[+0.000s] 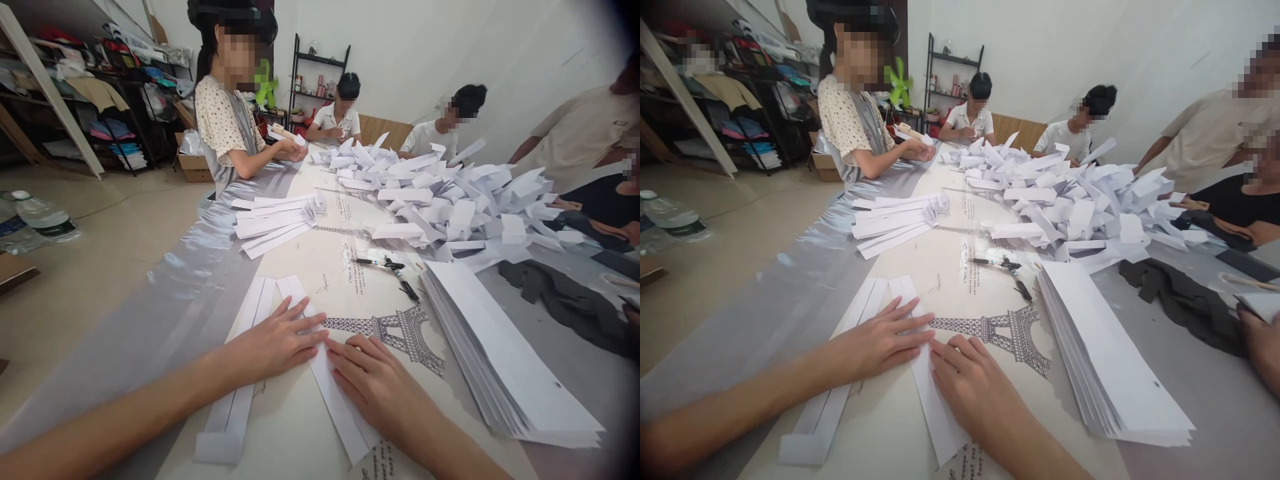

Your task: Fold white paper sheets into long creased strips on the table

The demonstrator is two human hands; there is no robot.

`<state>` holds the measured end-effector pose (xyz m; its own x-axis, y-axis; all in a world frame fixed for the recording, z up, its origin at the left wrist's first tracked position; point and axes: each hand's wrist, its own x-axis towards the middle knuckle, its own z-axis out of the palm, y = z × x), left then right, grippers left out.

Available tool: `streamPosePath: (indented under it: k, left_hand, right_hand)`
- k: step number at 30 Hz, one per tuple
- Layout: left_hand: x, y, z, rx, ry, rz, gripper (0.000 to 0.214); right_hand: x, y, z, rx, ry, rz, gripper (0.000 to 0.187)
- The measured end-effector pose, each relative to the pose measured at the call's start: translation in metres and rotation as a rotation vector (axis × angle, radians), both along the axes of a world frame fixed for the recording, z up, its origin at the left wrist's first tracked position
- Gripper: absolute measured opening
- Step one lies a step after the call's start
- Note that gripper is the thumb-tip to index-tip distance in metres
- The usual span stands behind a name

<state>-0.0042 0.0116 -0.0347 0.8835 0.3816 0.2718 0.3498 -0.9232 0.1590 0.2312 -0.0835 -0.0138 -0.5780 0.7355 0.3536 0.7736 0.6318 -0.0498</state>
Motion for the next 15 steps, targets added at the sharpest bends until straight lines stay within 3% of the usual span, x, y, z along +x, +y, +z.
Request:
streamPosePath:
  k: [5,15]
  left_hand:
    - [0.000,-0.001,0.000,-0.010,-0.014,0.001,0.035]
    - [0.000,0.000,0.002,0.004,0.069,0.009,0.036]
  right_hand:
    - [0.000,-0.011,-0.021,0.054,0.032,-0.027,0.031]
    - [0.012,-0.043,-0.023,0.141,-0.031,-0.066,0.043]
